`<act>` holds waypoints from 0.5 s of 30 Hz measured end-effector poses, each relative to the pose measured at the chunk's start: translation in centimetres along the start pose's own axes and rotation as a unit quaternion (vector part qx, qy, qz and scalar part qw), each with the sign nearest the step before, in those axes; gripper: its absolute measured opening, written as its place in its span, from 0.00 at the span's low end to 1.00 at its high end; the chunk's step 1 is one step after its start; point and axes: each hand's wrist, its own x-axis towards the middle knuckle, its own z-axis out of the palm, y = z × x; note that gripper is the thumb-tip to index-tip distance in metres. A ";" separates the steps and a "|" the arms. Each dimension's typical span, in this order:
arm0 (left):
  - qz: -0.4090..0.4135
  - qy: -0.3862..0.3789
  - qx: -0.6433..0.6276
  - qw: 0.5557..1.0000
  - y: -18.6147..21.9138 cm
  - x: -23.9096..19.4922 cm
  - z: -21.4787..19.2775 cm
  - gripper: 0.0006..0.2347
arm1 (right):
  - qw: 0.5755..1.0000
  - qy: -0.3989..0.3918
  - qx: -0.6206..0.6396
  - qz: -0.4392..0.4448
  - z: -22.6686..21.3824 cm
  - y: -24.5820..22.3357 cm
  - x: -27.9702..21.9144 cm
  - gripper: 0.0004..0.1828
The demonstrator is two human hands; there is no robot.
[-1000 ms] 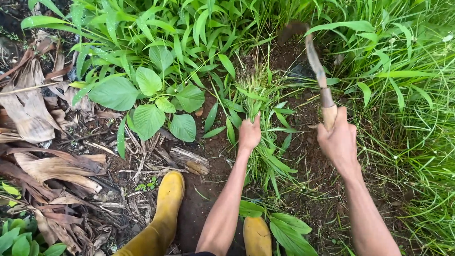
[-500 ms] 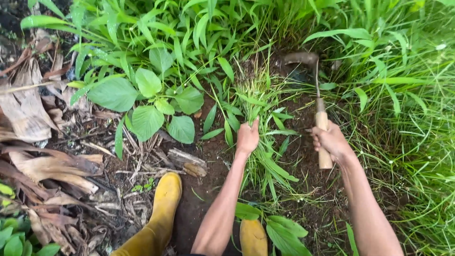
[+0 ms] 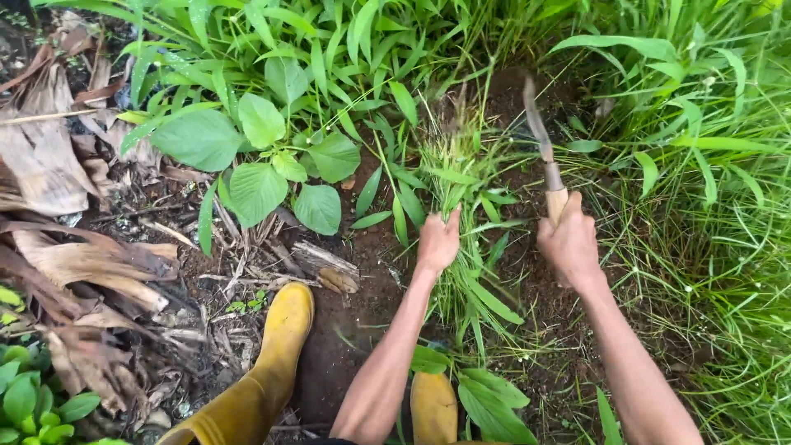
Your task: The person uses a sickle to cut tall grass in a garden area. They gather handfuls of grass with their left hand and slice through the stems near the base with the sickle in their right hand, repeating this process across the patch.
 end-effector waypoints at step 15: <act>-0.001 -0.043 0.045 0.998 -1.2 -4.7 -1.0 0.26 | 0.972 0.036 0.229 0.032 -6.9 2.3 -0.7 0.17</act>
